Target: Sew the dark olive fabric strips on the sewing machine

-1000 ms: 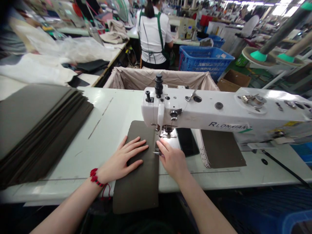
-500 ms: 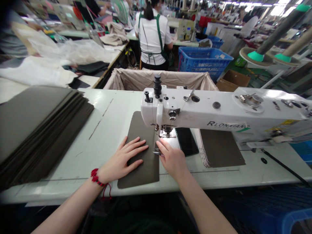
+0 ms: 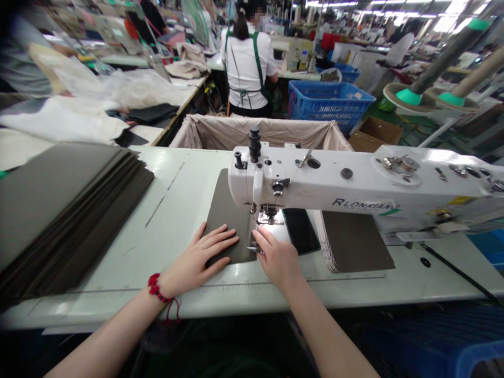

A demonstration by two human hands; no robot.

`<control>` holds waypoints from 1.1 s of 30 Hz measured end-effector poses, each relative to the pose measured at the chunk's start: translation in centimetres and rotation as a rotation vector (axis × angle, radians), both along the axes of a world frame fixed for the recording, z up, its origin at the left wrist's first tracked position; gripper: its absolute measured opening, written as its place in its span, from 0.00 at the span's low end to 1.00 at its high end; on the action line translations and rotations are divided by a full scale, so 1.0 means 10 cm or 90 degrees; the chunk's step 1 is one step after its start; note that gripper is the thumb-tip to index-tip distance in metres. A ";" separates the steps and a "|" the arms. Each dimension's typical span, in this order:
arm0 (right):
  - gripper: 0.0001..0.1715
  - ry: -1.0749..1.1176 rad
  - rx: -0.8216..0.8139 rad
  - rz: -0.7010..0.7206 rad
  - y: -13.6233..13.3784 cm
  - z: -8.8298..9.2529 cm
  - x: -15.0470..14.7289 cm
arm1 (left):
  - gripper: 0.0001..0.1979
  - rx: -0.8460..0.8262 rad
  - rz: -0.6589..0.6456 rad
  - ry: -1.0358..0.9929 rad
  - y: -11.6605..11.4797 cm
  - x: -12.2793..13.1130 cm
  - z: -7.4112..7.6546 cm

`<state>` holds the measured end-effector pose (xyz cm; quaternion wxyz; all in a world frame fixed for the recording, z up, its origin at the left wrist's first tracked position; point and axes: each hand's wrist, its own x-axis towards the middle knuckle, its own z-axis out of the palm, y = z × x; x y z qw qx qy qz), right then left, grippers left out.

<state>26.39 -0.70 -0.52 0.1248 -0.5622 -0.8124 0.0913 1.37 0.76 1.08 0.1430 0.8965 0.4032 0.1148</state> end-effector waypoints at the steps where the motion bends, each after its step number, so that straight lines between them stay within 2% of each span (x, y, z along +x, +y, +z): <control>1: 0.30 0.001 -0.001 -0.001 0.00 0.00 0.00 | 0.23 -0.002 -0.003 -0.001 0.00 0.00 0.00; 11: 0.32 0.011 -0.006 -0.004 -0.01 0.00 0.00 | 0.25 -0.002 -0.065 0.023 0.18 0.01 0.01; 21: 0.31 0.036 -0.006 -0.005 0.00 0.01 0.00 | 0.25 0.009 -0.058 0.038 0.50 0.02 -0.07; 26: 0.31 0.042 -0.002 -0.009 0.01 0.01 0.00 | 0.28 0.040 -0.020 0.039 0.53 0.05 -0.10; 33: 0.30 0.042 0.000 -0.005 0.01 0.00 0.00 | 0.29 0.058 -0.019 0.052 0.51 0.06 -0.11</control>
